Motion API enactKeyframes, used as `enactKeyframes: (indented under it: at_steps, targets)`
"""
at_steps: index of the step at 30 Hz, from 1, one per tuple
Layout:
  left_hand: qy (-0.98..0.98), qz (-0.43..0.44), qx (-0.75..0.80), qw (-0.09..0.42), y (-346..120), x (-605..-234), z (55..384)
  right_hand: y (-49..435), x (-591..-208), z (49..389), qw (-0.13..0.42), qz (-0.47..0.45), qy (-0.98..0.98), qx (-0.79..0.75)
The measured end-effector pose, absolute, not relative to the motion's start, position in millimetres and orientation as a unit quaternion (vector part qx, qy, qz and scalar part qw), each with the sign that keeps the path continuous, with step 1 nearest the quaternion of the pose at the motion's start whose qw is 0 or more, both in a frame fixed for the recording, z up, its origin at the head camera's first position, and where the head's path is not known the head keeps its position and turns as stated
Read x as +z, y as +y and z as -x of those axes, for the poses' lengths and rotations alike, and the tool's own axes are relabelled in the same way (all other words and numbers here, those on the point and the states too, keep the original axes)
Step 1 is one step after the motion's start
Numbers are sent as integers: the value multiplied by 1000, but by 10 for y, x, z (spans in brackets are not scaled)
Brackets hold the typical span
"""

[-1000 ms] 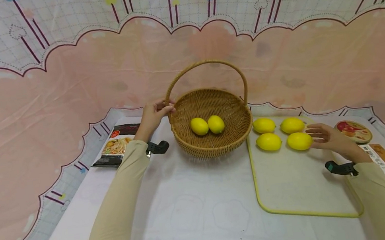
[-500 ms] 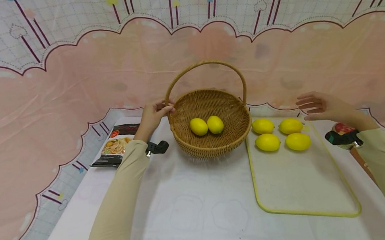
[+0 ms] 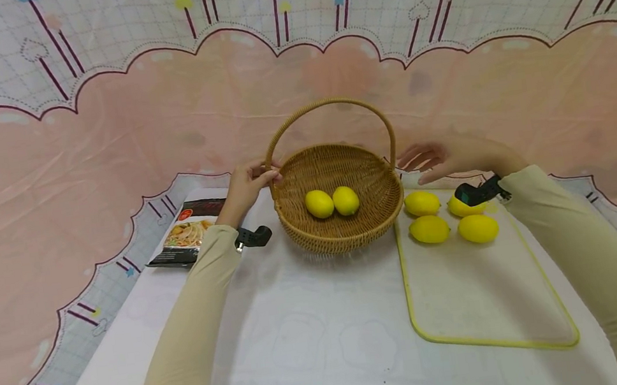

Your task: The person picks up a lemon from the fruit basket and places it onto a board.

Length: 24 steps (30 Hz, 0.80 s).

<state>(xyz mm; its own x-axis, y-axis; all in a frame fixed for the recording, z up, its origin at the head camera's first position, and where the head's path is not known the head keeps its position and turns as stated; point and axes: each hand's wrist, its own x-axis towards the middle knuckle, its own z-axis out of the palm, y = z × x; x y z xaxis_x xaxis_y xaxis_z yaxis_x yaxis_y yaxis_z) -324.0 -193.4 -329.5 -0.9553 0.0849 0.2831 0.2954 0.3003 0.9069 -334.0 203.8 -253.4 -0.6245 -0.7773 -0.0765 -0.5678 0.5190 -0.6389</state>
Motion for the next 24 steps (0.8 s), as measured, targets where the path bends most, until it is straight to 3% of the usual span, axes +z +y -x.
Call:
enactKeyframes:
  at_steps: [10, 24]
  targets:
    - [-808, 126, -566, 104, -1935, -3323, 3254, 1321, -2656, 3582, 255, 386, 841, -280]
    - [-819, 123, -554, 90, -1881, -3193, 3142, 643, -3122, 3893, 286, 349, 820, -352]
